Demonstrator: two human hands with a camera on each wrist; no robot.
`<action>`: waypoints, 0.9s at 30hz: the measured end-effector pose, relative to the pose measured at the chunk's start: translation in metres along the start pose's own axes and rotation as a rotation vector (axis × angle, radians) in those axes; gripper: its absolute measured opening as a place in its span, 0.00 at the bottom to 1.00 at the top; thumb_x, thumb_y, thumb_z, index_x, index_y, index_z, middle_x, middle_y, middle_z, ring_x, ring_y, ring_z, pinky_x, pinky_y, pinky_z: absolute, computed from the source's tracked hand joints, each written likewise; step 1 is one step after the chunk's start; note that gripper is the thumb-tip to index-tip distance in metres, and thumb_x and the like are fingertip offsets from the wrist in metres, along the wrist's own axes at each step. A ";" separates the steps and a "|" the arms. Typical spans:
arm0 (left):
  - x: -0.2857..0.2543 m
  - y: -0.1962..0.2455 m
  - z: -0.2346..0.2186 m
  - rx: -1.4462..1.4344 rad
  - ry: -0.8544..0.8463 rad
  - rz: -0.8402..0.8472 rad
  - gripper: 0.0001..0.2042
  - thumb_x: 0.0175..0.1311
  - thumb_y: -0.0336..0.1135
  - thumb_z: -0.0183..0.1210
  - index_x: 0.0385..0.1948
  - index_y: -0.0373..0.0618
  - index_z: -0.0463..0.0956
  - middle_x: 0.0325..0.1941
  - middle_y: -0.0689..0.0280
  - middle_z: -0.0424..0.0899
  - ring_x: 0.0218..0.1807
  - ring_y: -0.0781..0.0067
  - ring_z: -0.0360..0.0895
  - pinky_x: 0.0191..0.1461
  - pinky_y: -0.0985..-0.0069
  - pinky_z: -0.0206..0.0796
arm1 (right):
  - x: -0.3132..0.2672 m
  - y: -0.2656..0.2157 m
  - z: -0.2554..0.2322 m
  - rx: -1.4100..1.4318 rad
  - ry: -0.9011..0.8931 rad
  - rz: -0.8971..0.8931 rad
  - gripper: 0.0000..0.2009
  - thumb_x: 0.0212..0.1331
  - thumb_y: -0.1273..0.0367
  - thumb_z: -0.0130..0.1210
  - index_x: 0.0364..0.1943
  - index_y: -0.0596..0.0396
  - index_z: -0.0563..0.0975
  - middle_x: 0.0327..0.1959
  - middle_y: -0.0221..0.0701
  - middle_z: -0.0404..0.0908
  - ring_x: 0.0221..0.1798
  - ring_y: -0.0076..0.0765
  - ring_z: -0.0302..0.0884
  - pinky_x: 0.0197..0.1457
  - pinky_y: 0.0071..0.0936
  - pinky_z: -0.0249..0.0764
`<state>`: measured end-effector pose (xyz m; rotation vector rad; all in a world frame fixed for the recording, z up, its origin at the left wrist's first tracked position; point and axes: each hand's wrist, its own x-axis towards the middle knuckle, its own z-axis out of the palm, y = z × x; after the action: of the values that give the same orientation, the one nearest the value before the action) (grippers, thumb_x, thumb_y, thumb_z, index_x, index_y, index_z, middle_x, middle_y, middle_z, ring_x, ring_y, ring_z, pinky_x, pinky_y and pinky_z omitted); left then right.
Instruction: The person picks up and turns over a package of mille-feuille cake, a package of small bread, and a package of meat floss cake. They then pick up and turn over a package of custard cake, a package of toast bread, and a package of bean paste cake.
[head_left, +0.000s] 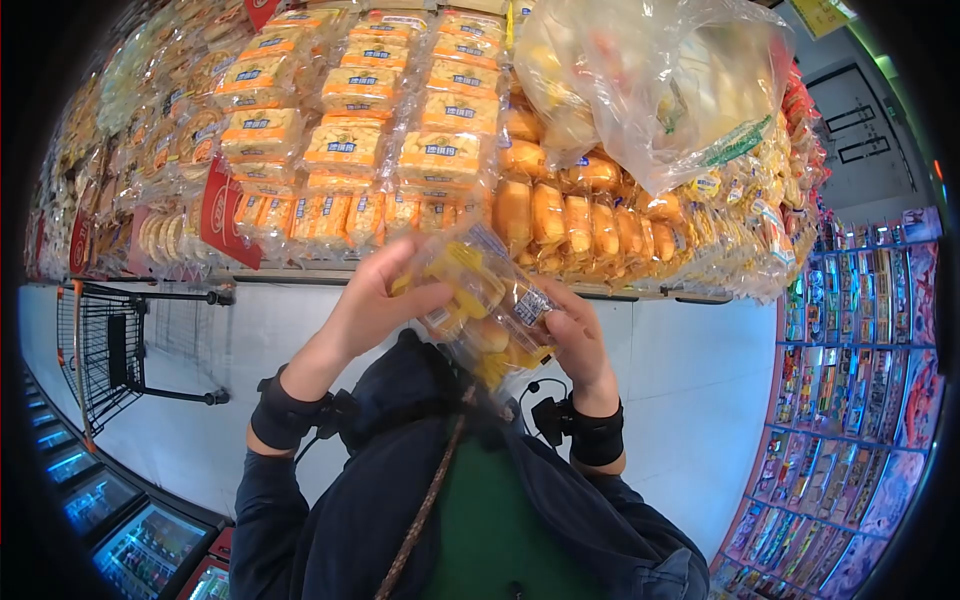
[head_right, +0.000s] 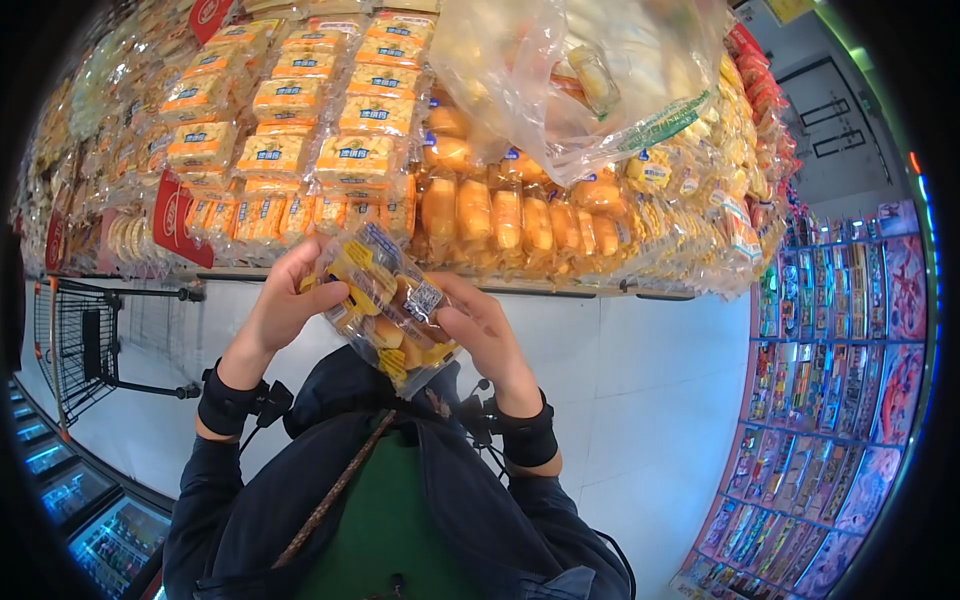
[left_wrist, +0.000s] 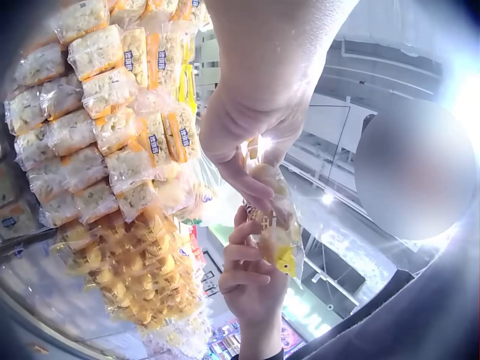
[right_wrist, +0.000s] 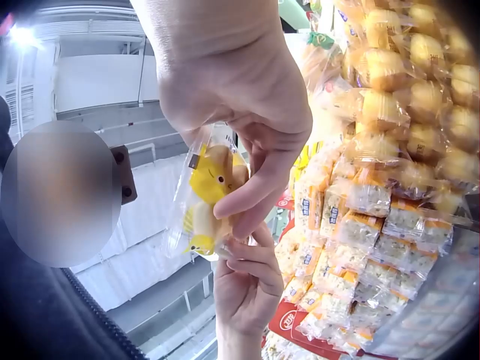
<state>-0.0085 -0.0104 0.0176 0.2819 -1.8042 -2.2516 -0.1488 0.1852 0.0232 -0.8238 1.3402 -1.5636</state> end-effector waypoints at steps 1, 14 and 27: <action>0.000 -0.001 0.000 0.031 0.004 0.013 0.17 0.56 0.25 0.56 0.49 0.38 0.68 0.41 0.70 0.73 0.39 0.84 0.71 0.36 0.84 0.68 | 0.000 0.001 -0.001 0.020 -0.006 0.000 0.21 0.57 0.63 0.48 0.53 0.62 0.67 0.46 0.30 0.74 0.46 0.21 0.69 0.47 0.19 0.65; -0.003 -0.002 -0.003 0.054 0.005 -0.065 0.19 0.55 0.29 0.57 0.48 0.37 0.66 0.42 0.71 0.73 0.45 0.84 0.69 0.48 0.83 0.62 | 0.001 -0.001 0.005 0.056 0.031 0.013 0.17 0.57 0.76 0.49 0.52 0.61 0.68 0.44 0.28 0.75 0.39 0.16 0.70 0.41 0.16 0.67; -0.014 -0.015 0.014 0.052 -0.012 0.023 0.28 0.52 0.28 0.60 0.56 0.39 0.58 0.49 0.63 0.71 0.49 0.73 0.71 0.52 0.74 0.65 | 0.008 0.015 0.008 0.235 0.129 -0.177 0.20 0.54 0.84 0.48 0.53 0.60 0.64 0.50 0.32 0.70 0.52 0.26 0.68 0.53 0.24 0.67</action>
<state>-0.0006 0.0095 0.0059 0.2565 -1.8638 -2.1978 -0.1420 0.1746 0.0097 -0.7199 1.1691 -1.8997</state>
